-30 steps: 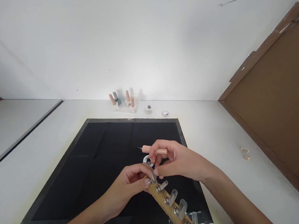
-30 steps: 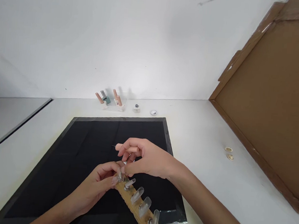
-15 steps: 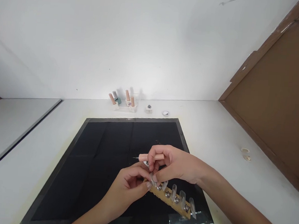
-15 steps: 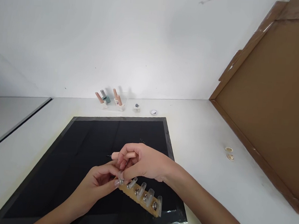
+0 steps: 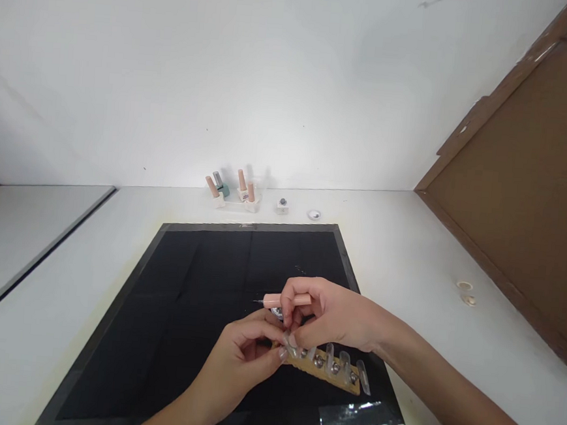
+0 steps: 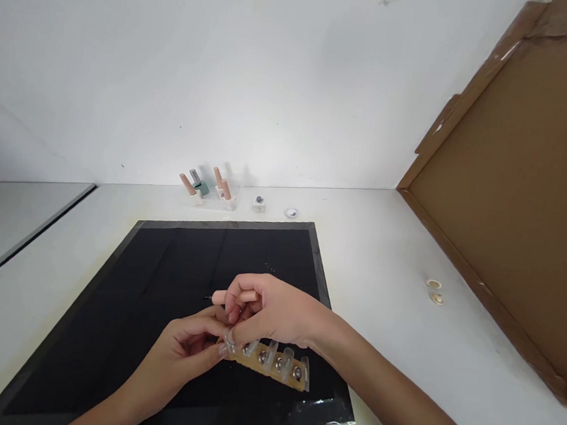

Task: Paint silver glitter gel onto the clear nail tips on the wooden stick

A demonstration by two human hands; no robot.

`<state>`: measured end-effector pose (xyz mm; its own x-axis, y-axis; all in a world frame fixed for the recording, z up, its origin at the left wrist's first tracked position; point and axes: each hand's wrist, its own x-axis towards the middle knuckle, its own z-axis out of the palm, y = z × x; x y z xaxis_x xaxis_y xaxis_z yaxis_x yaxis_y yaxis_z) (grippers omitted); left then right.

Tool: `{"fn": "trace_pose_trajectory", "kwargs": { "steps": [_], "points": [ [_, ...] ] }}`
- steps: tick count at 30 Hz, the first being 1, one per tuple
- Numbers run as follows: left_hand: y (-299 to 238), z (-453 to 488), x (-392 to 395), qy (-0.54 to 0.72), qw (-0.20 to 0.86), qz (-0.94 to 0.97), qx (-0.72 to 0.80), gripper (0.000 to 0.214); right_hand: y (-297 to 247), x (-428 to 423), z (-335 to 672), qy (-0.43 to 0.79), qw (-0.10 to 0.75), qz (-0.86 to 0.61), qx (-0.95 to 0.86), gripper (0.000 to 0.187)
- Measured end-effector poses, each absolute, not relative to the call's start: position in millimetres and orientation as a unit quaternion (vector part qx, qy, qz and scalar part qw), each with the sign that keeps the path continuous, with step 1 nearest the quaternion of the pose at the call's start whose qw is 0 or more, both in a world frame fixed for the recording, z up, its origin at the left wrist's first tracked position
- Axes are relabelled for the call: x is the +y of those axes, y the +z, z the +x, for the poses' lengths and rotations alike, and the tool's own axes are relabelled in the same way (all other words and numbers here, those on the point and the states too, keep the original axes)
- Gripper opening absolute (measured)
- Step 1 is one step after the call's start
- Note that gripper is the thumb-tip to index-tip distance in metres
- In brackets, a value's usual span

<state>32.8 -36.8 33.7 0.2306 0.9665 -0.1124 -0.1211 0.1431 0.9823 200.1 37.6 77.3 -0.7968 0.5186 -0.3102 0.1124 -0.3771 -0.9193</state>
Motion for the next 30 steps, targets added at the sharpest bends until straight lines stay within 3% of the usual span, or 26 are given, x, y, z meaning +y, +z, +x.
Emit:
{"fn": "trace_pose_trajectory", "kwargs": {
  "steps": [15, 26, 30],
  "points": [
    [32, 31, -36, 0.446, 0.648, 0.459, 0.413, 0.005, 80, 34, 201, 0.783, 0.142, -0.275, -0.539, 0.024],
    [29, 30, -40, 0.473, 0.686, 0.400, 0.382, 0.004, 87, 32, 202, 0.790, 0.164, -0.274, -0.523, 0.012],
    [32, 25, -39, 0.482, 0.695, 0.373, 0.381, 0.007, 97, 34, 204, 0.750, 0.216, -0.313, -0.541, 0.007]
  ]
}}
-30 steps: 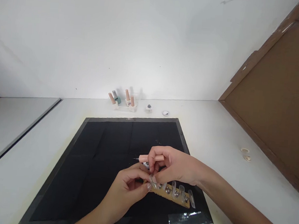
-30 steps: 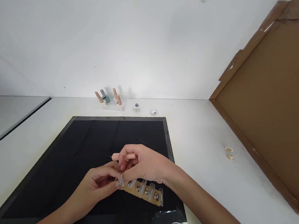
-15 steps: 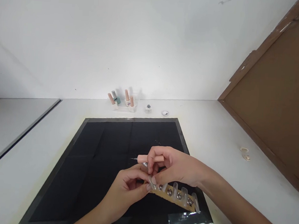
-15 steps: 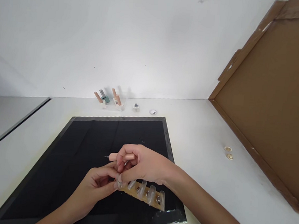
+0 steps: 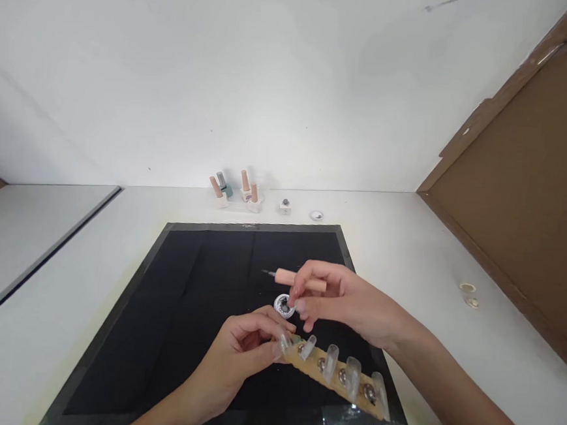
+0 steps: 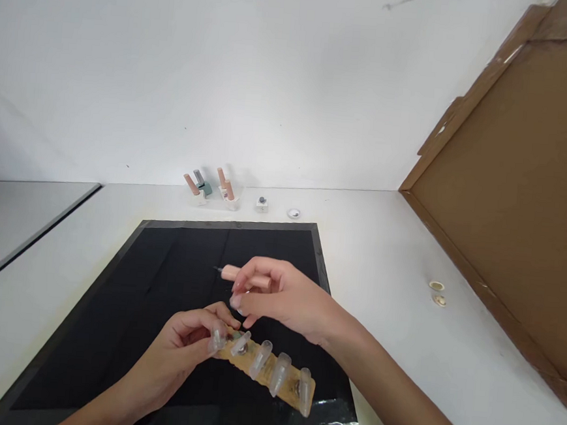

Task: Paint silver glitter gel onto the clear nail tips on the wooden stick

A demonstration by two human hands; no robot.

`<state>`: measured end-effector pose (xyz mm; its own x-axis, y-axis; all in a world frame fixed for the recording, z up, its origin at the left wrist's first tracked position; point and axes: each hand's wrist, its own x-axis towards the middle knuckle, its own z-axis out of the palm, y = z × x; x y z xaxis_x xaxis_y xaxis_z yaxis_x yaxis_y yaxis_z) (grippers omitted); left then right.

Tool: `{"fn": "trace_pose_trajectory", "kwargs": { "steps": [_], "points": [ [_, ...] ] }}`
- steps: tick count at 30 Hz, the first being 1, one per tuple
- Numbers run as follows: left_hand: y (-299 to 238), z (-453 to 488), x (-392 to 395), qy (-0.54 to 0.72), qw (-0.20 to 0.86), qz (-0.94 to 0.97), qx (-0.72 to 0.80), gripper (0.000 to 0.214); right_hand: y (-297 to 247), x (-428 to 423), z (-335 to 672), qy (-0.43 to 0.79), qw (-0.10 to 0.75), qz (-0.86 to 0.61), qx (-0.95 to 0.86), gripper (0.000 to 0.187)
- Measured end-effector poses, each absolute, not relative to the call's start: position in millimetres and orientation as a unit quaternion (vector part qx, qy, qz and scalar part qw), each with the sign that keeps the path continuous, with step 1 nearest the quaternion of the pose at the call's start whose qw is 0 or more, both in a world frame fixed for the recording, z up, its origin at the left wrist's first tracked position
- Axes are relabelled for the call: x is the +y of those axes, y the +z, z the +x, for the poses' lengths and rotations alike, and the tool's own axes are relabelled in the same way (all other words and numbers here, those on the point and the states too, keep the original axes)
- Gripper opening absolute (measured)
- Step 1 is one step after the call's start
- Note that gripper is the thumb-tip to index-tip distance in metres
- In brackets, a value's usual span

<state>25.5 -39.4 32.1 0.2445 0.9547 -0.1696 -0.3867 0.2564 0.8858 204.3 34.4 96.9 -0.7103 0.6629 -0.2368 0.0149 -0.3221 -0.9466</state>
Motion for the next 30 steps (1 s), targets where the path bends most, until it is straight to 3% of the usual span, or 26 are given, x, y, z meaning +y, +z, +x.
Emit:
{"fn": "trace_pose_trajectory", "kwargs": {
  "steps": [2, 4, 8, 20, 30],
  "points": [
    [34, 22, -38, 0.484, 0.713, 0.343, 0.373, 0.012, 95, 39, 208, 0.709, 0.264, -0.343, -0.557, 0.006],
    [36, 17, -36, 0.487, 0.736, 0.308, 0.354, 0.015, 86, 44, 213, 0.664, 0.314, -0.364, -0.572, 0.022],
    [39, 3, -31, 0.511, 0.746, 0.249, 0.347, 0.019, 61, 50, 220, 0.586, 0.361, -0.398, -0.606, 0.029],
    [29, -19, -27, 0.457, 0.707, 0.335, 0.423, 0.018, 34, 37, 220, 0.460, 0.339, -0.390, -0.722, 0.023],
    [15, -1, -33, 0.319, 0.775, 0.304, 0.452, 0.030, 17, 35, 217, 0.342, 0.370, -0.290, -0.814, 0.013]
  ]
}}
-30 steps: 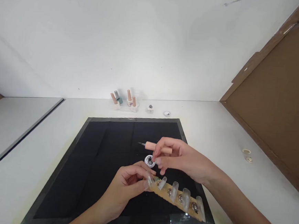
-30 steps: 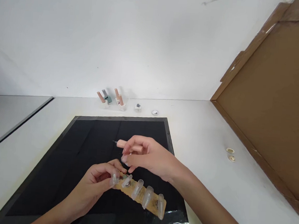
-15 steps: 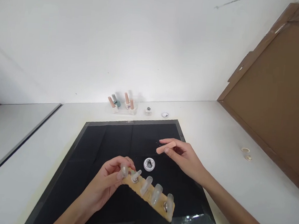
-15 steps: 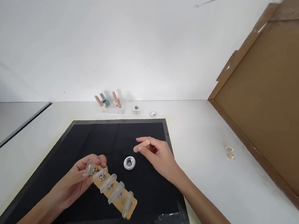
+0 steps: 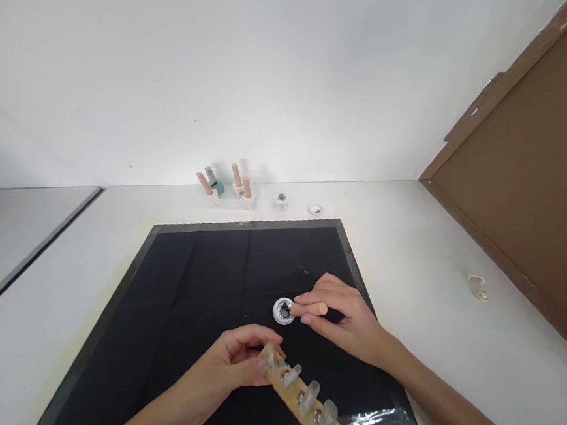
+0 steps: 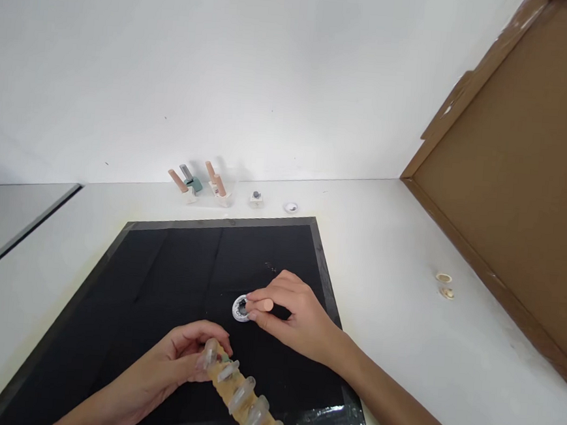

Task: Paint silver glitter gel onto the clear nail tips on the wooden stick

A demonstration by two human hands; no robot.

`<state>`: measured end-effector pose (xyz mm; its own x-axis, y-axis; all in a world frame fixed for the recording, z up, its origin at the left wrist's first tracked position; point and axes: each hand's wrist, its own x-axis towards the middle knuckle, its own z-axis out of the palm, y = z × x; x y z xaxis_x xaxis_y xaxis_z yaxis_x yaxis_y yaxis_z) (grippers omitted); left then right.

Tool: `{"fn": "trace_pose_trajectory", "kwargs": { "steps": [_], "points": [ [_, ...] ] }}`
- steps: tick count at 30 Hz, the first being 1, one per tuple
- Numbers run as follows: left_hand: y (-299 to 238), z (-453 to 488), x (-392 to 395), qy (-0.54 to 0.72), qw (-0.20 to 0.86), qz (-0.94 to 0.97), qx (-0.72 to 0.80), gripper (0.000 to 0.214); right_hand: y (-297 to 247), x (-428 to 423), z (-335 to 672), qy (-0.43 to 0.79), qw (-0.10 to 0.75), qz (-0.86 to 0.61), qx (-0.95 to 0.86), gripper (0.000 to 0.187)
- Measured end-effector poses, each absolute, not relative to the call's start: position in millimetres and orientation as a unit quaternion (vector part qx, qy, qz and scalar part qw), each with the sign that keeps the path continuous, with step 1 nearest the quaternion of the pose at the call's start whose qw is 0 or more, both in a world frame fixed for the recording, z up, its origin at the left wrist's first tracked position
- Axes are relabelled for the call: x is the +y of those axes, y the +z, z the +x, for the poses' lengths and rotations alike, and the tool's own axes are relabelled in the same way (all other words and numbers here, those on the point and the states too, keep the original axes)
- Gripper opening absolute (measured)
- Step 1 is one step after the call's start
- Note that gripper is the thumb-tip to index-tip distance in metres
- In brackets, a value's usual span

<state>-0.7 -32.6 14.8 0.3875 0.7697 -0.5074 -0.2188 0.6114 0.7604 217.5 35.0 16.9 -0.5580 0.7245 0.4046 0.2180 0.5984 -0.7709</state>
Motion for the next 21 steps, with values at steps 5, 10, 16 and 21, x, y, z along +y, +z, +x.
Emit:
{"fn": "trace_pose_trajectory", "kwargs": {
  "steps": [5, 10, 16, 21],
  "points": [
    [9.4, 1.0, -31.3, 0.314, 0.786, 0.280, 0.453, 0.022, 9.2, 36.0, 217.4, 0.255, 0.376, -0.226, -0.862, 0.017],
    [5.5, 0.7, -32.3, 0.328, 0.794, 0.261, 0.440, 0.021, 6.5, 35.4, 217.6, 0.200, 0.367, -0.216, -0.882, 0.015],
    [7.1, 1.6, -35.1, 0.334, 0.801, 0.269, 0.419, 0.024, 5.9, 36.5, 215.8, 0.219, 0.367, -0.217, -0.878, 0.015],
    [8.6, 2.9, -34.6, 0.355, 0.792, 0.277, 0.412, 0.026, 11.4, 37.2, 218.7, 0.323, 0.432, -0.244, -0.806, 0.016]
  ]
}}
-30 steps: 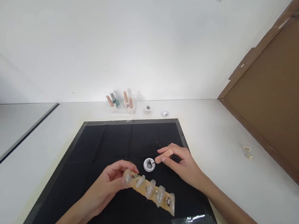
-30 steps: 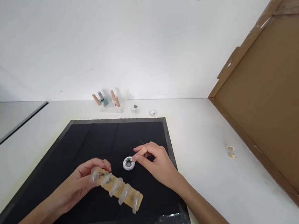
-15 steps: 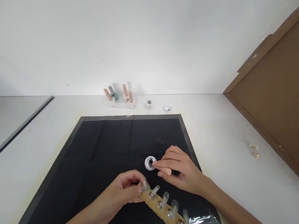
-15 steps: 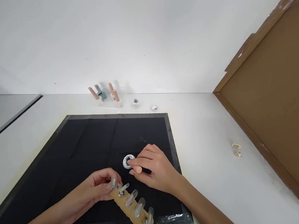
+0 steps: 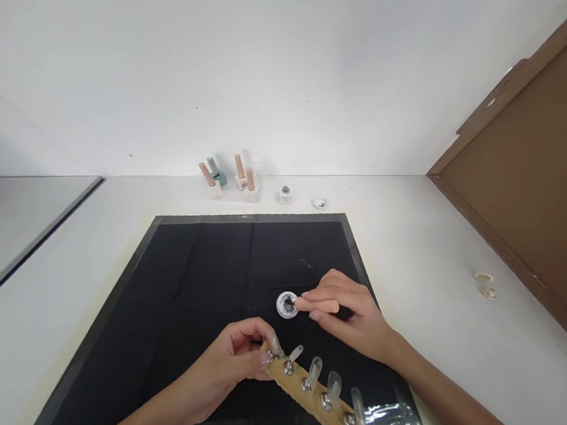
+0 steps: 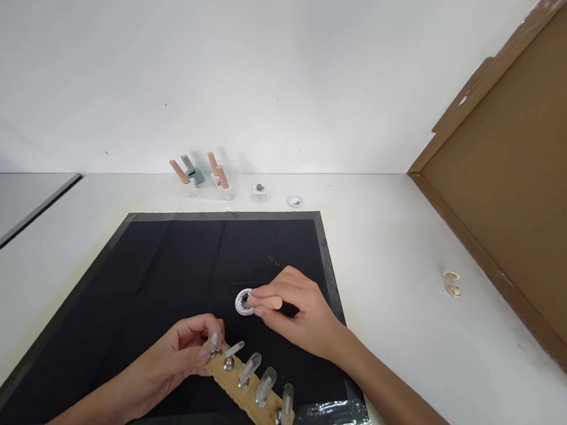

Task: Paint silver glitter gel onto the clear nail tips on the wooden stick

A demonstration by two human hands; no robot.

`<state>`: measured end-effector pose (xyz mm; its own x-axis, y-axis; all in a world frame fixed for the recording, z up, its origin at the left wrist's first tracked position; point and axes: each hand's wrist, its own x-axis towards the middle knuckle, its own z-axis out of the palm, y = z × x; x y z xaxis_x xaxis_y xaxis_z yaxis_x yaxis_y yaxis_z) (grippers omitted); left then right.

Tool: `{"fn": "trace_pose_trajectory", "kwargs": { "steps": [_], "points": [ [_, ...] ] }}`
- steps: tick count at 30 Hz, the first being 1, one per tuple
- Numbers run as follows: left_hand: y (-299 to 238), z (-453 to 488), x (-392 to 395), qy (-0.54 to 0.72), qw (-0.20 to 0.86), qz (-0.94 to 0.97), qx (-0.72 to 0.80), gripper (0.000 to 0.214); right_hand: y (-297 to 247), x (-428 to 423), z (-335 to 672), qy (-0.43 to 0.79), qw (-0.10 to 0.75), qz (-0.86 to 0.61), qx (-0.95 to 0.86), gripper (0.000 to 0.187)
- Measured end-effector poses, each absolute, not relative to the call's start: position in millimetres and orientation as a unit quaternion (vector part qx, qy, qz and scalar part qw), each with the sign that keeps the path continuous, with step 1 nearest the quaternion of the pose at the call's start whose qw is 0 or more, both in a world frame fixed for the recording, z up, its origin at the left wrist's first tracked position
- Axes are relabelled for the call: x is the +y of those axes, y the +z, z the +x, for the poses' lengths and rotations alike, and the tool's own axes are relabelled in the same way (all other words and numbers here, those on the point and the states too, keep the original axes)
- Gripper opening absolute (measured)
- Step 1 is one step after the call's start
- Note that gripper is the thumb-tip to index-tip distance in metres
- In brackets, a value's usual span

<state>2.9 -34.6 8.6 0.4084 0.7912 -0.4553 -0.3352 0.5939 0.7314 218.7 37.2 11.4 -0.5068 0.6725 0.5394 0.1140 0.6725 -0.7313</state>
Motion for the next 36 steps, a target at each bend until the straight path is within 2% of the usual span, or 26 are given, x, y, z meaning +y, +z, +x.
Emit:
{"fn": "trace_pose_trajectory", "kwargs": {
  "steps": [5, 9, 13, 23, 36],
  "points": [
    [4, 3, -34, 0.397, 0.755, 0.336, 0.400, 0.022, 19, 36, 228, 0.461, 0.465, -0.318, -0.685, 0.010],
    [1, 7, -35, 0.427, 0.697, 0.431, 0.383, 0.014, 30, 28, 229, 0.529, 0.456, -0.266, -0.664, 0.015],
    [1, 12, -38, 0.444, 0.658, 0.486, 0.365, 0.009, 40, 19, 226, 0.485, 0.437, -0.192, -0.733, 0.016],
    [3, 15, -38, 0.450, 0.636, 0.512, 0.362, 0.012, 48, 16, 219, 0.415, 0.444, -0.141, -0.781, 0.013],
    [9, 15, -38, 0.430, 0.629, 0.515, 0.393, 0.015, 54, 13, 217, 0.400, 0.445, -0.149, -0.788, 0.014]
  ]
}}
